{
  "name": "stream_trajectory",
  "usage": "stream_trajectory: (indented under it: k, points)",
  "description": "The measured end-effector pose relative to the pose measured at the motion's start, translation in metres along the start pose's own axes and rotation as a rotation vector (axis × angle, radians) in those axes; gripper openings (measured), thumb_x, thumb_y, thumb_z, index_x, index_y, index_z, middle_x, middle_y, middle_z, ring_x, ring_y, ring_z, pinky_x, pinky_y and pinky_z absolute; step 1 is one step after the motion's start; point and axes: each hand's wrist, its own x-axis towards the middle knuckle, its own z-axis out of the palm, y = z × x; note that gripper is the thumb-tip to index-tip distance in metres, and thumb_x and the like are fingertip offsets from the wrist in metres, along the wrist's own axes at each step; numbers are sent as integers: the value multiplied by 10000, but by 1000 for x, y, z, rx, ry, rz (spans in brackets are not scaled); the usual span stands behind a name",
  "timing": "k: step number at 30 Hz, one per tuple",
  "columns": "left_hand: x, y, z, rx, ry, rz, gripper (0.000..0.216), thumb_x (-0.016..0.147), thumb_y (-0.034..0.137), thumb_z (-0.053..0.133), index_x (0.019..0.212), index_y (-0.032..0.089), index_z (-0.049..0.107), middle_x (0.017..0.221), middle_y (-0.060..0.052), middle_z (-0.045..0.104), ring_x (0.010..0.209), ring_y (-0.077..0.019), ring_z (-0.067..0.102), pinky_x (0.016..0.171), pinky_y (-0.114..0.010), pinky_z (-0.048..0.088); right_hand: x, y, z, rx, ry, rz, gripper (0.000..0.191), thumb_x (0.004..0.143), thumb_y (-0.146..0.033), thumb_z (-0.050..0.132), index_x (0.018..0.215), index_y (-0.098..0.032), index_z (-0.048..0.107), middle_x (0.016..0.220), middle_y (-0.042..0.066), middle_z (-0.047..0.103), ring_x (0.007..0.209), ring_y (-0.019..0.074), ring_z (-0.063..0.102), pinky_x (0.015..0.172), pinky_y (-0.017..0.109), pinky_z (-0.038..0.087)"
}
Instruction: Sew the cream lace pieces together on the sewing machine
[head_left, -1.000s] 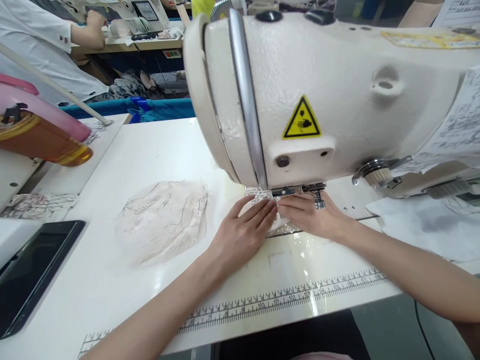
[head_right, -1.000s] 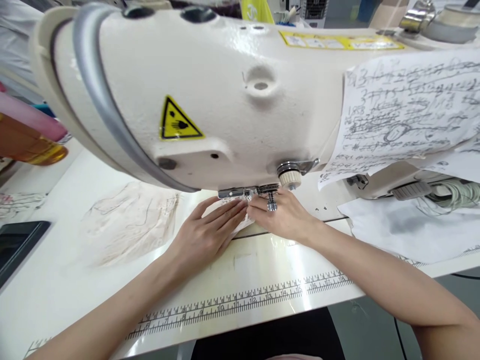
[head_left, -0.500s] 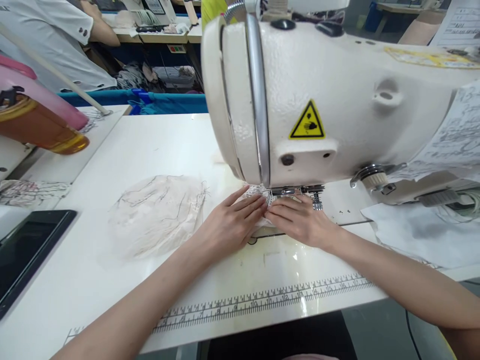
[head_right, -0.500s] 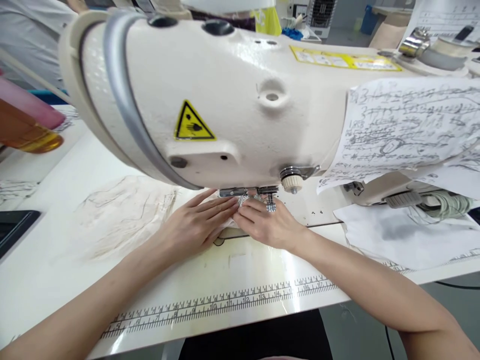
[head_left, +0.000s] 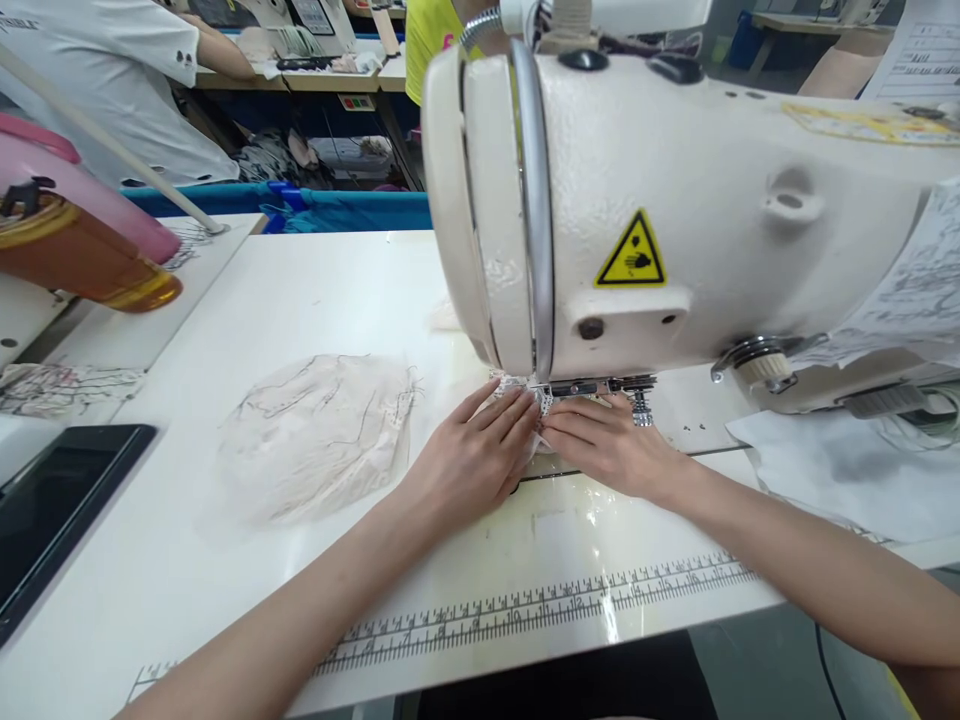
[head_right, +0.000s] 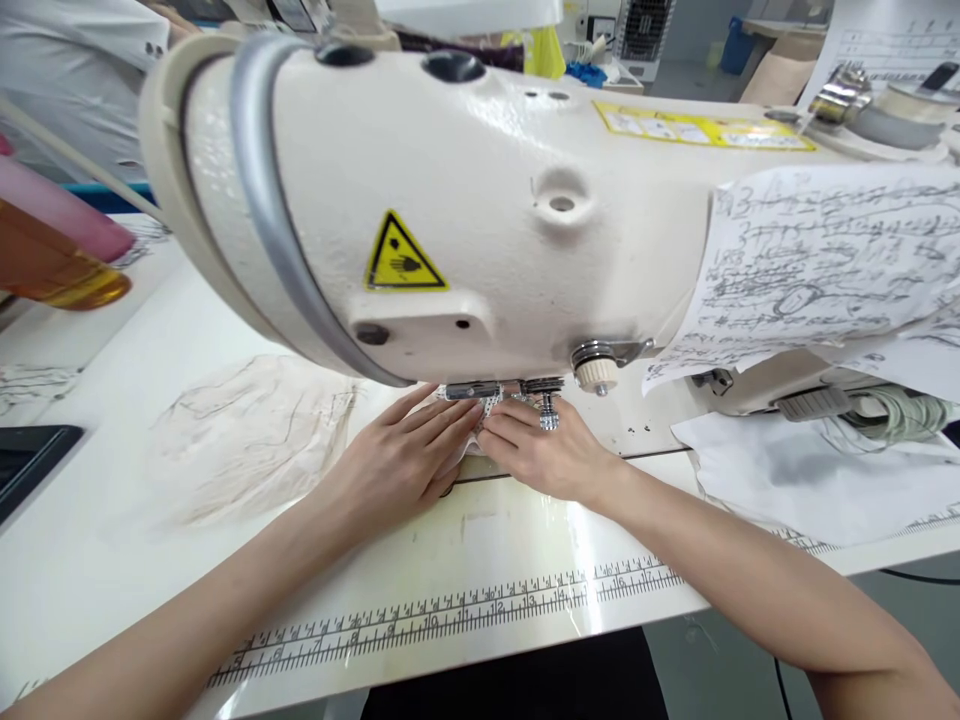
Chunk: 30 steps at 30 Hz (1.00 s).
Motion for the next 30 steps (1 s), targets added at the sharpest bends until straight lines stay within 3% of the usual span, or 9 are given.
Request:
stream_trajectory:
  k: [12, 22, 30]
  points:
    - [4, 9, 1, 96, 56, -33, 364, 945, 218, 414, 1152, 21, 639, 1193, -165, 662, 1100, -283, 641, 1027, -480, 466, -2, 6, -3, 28, -75, -15, 287, 893, 3, 452, 990, -195, 637, 1029, 27, 681, 988, 143, 582, 838, 292, 447]
    - [2, 13, 3, 115, 54, -61, 343, 950, 235, 449, 1168, 44, 632, 1182, -167, 669, 1092, -273, 647, 1050, -490, 437, 1, 9, -9, -82, 50, -20, 197, 868, -40, 527, 964, -161, 649, 969, 10, 697, 849, 133, 602, 569, 280, 392]
    - [2, 12, 6, 124, 77, -65, 331, 944, 231, 464, 1172, 54, 627, 1174, -162, 675, 1072, -268, 654, 1074, -494, 395, 1, 12, -7, -154, 103, -1, 199, 862, -55, 521, 919, -185, 659, 973, -23, 715, 740, 141, 603, 642, 333, 407]
